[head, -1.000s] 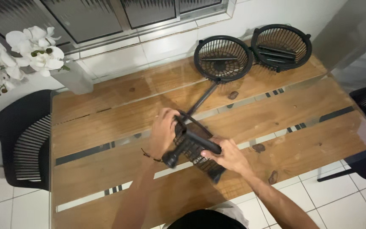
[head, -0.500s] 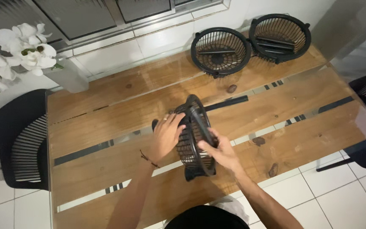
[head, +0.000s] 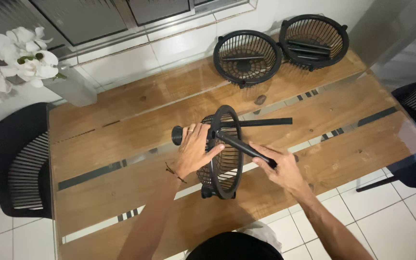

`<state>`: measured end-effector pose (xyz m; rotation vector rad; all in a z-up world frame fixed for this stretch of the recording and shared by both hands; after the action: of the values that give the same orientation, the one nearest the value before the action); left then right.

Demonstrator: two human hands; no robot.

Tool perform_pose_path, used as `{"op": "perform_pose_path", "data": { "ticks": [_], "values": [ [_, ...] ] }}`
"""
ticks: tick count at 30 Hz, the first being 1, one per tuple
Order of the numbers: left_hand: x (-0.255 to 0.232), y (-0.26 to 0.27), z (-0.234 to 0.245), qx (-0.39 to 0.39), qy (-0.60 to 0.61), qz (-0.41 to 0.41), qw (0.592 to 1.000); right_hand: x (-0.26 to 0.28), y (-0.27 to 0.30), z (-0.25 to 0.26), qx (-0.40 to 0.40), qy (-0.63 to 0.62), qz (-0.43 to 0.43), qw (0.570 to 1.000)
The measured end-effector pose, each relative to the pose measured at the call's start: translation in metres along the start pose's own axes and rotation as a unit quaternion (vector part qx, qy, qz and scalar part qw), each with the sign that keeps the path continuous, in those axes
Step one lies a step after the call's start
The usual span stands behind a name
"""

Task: The person assembles a small black fan by inserting a cylindrical rod into the fan cage, then attaching a handle to the rod. The person repeats this process with a second fan unit, aligning and securing the components on a wooden table.

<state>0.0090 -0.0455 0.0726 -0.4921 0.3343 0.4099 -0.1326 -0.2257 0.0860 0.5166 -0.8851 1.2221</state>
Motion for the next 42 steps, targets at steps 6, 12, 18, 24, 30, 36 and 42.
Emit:
{"op": "perform_pose_path", "data": {
  "ticks": [6,12,18,24,30,36,42],
  "values": [
    [-0.014,-0.005,0.008,-0.029,-0.013,-0.028,0.999,0.012,-0.01,0.012,0.005,0.134,0.078,0.988],
    [-0.024,-0.014,0.01,-0.011,-0.055,0.004,0.998,0.025,-0.025,0.024,0.012,0.368,0.246,0.897],
    [-0.041,-0.024,0.013,-0.046,-0.087,0.002,0.995,0.032,-0.023,0.025,-0.029,0.459,0.315,0.83],
    [-0.046,-0.027,0.003,-0.039,-0.112,-0.009,0.993,0.027,-0.024,0.015,-0.001,0.498,0.293,0.816],
    [-0.044,-0.024,0.001,-0.036,-0.126,-0.019,0.991,0.016,-0.035,0.004,0.069,0.461,0.21,0.859],
    [-0.045,-0.028,0.0,-0.021,-0.137,-0.024,0.99,-0.008,-0.046,-0.003,0.161,0.461,0.098,0.867],
    [-0.05,-0.029,0.004,-0.056,-0.134,-0.055,0.988,-0.003,-0.056,0.004,0.201,0.406,-0.001,0.891]
  ]
}}
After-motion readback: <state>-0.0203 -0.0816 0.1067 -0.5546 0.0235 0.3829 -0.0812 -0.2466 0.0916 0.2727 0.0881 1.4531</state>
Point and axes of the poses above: each hand's wrist, its own y-axis away from the middle knuckle, its own z-axis out of the back of the hand, x = y × z, the point moved 8 cm from there along -y, towards the middle knuckle, and after that the axes turned 12 degrees about -z, right-handed, at the moved point
